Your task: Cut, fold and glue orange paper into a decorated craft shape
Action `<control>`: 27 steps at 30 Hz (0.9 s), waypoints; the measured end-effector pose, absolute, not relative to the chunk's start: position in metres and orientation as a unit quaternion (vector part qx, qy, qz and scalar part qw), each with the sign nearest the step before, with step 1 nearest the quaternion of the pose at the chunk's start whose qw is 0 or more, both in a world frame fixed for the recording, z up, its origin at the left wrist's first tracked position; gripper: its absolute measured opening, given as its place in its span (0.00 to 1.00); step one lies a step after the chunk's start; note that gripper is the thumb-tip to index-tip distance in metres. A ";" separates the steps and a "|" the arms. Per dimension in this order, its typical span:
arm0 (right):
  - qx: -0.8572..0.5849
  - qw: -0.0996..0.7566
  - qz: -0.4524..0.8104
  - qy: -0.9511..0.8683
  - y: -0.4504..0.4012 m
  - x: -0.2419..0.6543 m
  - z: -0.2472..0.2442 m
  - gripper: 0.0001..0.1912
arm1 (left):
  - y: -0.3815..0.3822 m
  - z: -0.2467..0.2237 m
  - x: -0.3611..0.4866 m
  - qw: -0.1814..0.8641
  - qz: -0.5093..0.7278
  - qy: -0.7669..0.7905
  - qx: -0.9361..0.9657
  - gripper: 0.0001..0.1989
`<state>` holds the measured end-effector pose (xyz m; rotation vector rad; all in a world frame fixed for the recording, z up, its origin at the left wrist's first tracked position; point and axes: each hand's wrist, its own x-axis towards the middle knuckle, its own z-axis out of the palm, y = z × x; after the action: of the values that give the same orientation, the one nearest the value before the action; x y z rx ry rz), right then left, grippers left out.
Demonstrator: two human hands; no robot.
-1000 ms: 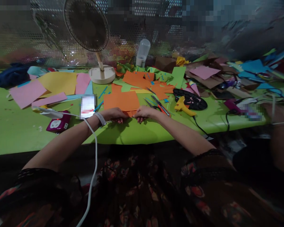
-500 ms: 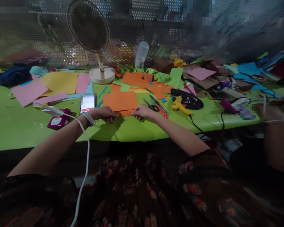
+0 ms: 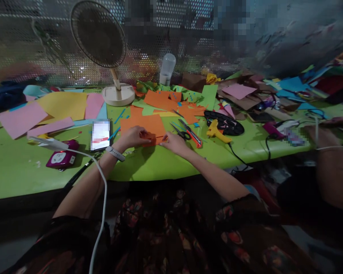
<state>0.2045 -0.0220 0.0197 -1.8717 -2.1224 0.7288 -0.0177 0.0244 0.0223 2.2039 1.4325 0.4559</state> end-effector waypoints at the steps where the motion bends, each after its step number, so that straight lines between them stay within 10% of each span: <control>1: -0.632 0.108 0.252 -0.725 -0.021 0.205 0.020 0.15 | 0.024 0.023 -0.016 0.240 0.162 0.519 0.804 0.18; 9: -0.598 0.171 0.299 -0.724 -0.009 0.213 0.020 0.09 | 0.026 0.021 -0.017 0.422 0.193 0.497 0.733 0.14; 15: -0.613 0.407 0.300 -0.606 0.013 0.214 0.036 0.26 | 0.031 0.028 -0.016 0.533 0.359 0.497 0.583 0.18; 27: -0.473 0.422 0.543 -0.550 0.030 0.202 0.015 0.16 | 0.028 0.025 0.008 0.593 0.371 0.440 0.563 0.22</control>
<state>0.2019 0.0305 0.0154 -1.1851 -1.3782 1.3607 0.0080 0.0278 0.0249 1.3081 1.0228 0.8631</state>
